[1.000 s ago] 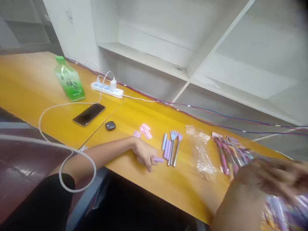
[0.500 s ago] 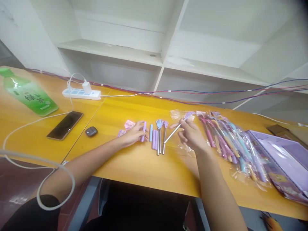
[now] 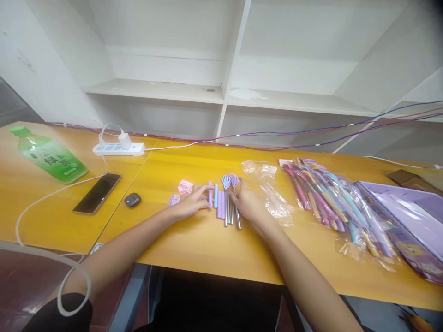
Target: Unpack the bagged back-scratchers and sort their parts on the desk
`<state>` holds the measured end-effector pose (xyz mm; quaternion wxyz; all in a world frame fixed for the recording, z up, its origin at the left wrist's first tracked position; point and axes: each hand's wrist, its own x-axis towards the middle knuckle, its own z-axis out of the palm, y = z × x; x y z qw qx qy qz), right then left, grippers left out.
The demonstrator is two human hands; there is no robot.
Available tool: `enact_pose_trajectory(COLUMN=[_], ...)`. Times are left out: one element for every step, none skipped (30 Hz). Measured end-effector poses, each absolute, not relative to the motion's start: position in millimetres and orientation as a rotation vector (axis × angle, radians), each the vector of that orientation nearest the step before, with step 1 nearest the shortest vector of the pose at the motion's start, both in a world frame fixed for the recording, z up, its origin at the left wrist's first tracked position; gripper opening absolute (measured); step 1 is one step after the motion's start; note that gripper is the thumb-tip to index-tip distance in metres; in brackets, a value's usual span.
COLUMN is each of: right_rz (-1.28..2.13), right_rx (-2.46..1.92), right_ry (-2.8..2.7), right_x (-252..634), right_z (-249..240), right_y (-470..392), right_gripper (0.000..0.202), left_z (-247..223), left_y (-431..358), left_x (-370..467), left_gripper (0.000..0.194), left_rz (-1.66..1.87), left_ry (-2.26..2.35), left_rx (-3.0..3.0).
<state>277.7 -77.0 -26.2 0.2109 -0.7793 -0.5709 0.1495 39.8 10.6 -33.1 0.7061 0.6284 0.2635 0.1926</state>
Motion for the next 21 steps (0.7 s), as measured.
enact_pose_trajectory(right_rz=[0.401,0.387,0.372,0.354,0.338,0.327,0.322,0.320,0.322,0.325,0.326,0.324,0.320,0.315,0.310,0.306,0.304,0.308,0.318,0.333,0.351], right_rx=[-2.178,-2.186,-2.192,-2.196,-2.199,-2.203,-2.208,-2.212,-2.218,-2.228,-2.244,-2.266,-2.294,-2.324,-2.350,-2.366,-2.371,-2.364,-2.348,-2.328,-2.306], right_ry=[-1.591,-1.593,-1.591,-1.585,-1.575,-1.564,-1.558,-1.554,-1.555,-1.560,-1.564,-1.568,-1.575,-1.587,-1.600,-1.610,-1.613,-1.605,-1.587,-1.566,-1.551], right_x=[277.9,278.2,278.6,278.7,278.6,278.1,277.2,276.0,274.7,273.5,272.7,272.3,272.6,273.4,274.6,276.1,277.6,278.8,279.6,279.9,279.8], right_z=[-27.2,-27.9,-28.4,-28.5,-28.3,-27.9,-27.0,-25.6,-23.6,-21.1,-17.9,-14.3,-10.3,-6.3,-2.6,0.4,2.4,3.1,2.5,0.9,-1.5], right_y=[-76.2,-75.5,-74.7,-74.0,-73.3,-72.8,-72.5,-72.5,-72.8,-73.3,-74.2,-75.3,-76.5,-77.8,-79.1,-80.2,-81.1,-81.6,-81.8,-81.8,-81.4], right_gripper=[0.069,0.068,0.067,0.067,0.066,0.066,0.066,0.066,0.066,0.066,0.065,0.063,0.059,0.054,0.049,0.045,0.043,0.041,0.040,0.039,0.038], left_z=[-33.8,-34.6,-35.4,-36.3,-37.3,-38.2,-38.9,-39.2,-39.2,-38.7,-37.6,-36.1,-34.3,-32.4,-30.5,-28.9,-27.6,-26.7,-26.2,-25.8,-25.6], left_y=[11.2,11.8,12.4,13.0,13.6,14.0,14.3,14.2,13.9,13.2,12.2,10.9,9.4,7.8,6.1,4.5,3.1,2.0,1.2,0.6,0.3], left_x=[39.6,39.7,40.1,40.7,41.4,42.2,42.9,43.4,43.8,43.9,43.9,43.6,43.2,42.7,42.2,41.7,41.2,40.9,40.6,40.5,40.4], left_gripper=[0.060,0.059,0.057,0.056,0.054,0.052,0.051,0.050,0.049,0.047,0.046,0.045,0.043,0.041,0.038,0.036,0.034,0.033,0.032,0.033,0.033], left_rz=[0.424,0.430,0.438,0.444,0.447,0.446,0.445,0.445,0.449,0.454,0.460,0.467,0.474,0.481,0.491,0.500,0.509,0.515,0.520,0.523,0.523], left_ry=[0.579,0.576,0.574,0.571,0.567,0.564,0.562,0.562,0.564,0.568,0.575,0.586,0.600,0.614,0.632,0.651,0.670,0.684,0.695,0.700,0.698], left_rx=[1.425,1.447,1.466,1.484,1.505,1.527,1.549,1.570,1.592,1.615,1.644,1.677,1.712,1.748,1.781,1.811,1.838,1.863,1.883,1.898,1.912])
